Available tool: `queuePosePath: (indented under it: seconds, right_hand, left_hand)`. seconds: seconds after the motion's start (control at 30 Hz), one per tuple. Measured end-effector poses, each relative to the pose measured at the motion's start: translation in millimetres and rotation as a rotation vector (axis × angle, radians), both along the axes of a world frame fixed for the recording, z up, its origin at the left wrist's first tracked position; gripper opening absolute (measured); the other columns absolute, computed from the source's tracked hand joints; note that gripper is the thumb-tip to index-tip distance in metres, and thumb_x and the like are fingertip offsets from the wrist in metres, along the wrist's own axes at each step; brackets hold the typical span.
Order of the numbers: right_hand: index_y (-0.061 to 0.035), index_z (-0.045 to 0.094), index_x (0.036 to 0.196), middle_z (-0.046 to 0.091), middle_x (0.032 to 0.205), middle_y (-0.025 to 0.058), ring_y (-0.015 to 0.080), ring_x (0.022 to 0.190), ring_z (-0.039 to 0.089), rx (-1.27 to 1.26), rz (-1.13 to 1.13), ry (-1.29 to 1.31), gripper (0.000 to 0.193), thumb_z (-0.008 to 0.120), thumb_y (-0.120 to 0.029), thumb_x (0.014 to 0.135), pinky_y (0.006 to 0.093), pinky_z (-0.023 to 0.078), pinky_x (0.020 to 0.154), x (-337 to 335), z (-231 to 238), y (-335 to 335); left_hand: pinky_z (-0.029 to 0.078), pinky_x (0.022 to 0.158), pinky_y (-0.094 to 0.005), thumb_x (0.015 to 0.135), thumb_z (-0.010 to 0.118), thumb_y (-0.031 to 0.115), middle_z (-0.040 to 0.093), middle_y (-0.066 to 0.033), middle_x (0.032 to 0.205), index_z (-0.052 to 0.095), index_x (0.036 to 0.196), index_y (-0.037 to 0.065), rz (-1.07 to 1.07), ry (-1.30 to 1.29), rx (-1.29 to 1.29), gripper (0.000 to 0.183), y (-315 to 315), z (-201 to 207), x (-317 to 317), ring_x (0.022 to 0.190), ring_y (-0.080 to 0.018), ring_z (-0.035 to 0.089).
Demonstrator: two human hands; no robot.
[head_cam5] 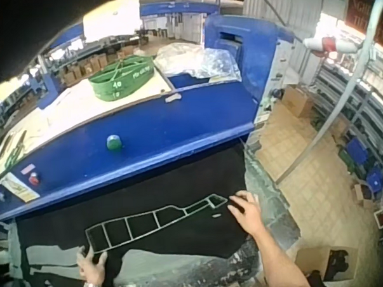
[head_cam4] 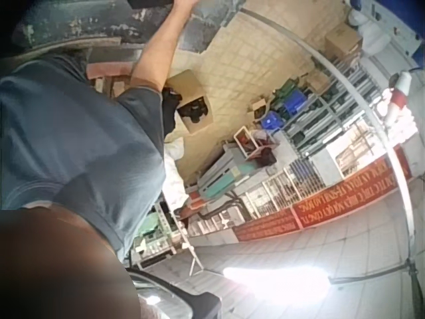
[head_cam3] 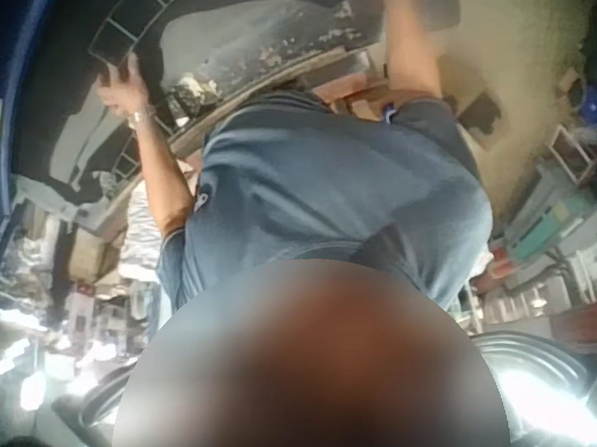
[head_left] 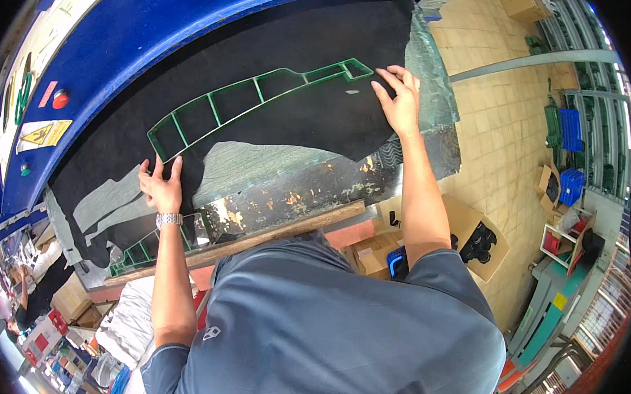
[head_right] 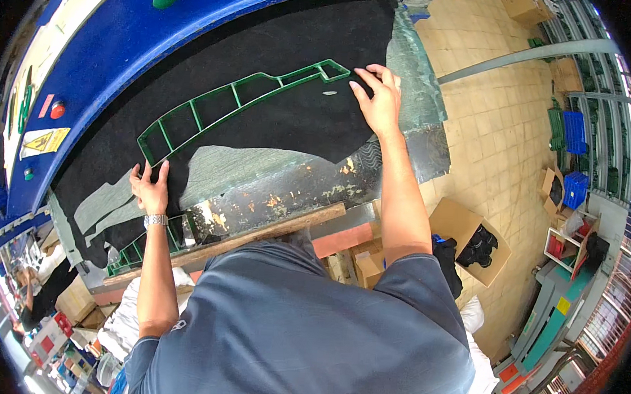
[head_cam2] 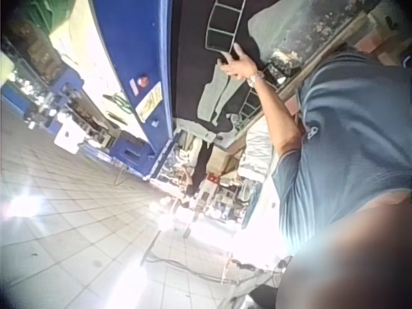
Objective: Using a template to align and cut shoe upper components from leather.
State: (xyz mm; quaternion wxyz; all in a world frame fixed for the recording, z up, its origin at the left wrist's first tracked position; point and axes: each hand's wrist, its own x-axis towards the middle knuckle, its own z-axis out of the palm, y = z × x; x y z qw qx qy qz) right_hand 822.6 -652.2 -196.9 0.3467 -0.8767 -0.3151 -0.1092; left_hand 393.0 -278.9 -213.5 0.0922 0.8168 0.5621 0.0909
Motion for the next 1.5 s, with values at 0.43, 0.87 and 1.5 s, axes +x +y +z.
queuePosePath:
  seconds: [0.43,0.87,1.5]
  right_hand:
    - [-0.0084,0.083,0.114,0.073,0.126,0.0072,0.0298,0.114,0.065,-0.066,0.035,-0.053,0.023,0.082,-0.019,0.093,0.0403,0.051,0.103,18.8,-19.7,-3.7]
    - [-0.0082,0.084,0.114,0.074,0.126,0.0047,0.0265,0.112,0.064,-0.057,0.019,-0.011,0.022,0.081,-0.017,0.095,0.0373,0.051,0.102,17.2,-22.0,-0.1]
    - [-0.0108,0.072,0.117,0.063,0.112,0.0066,0.0302,0.111,0.058,-0.314,0.599,-0.062,0.057,0.093,-0.036,0.071,0.0475,0.042,0.096,-116.1,33.1,8.9]
  left_hand:
    - [0.026,0.11,-0.0758,0.088,0.08,0.057,0.038,-0.0104,0.167,0.073,0.138,0.036,-0.012,-0.062,-0.004,0.055,-28.5,9.7,17.7,0.155,-0.0352,0.031]
    - [0.022,0.111,-0.0794,0.09,0.079,0.055,0.034,-0.013,0.169,0.072,0.139,0.035,-0.03,-0.05,-0.047,0.053,-29.3,14.1,11.4,0.159,-0.0401,0.024]
    - [0.047,0.093,-0.0591,0.074,0.091,0.061,0.063,-0.0177,0.12,0.072,0.102,0.012,0.202,0.093,-0.146,0.06,-26.4,32.3,-34.2,0.118,-0.0416,0.058]
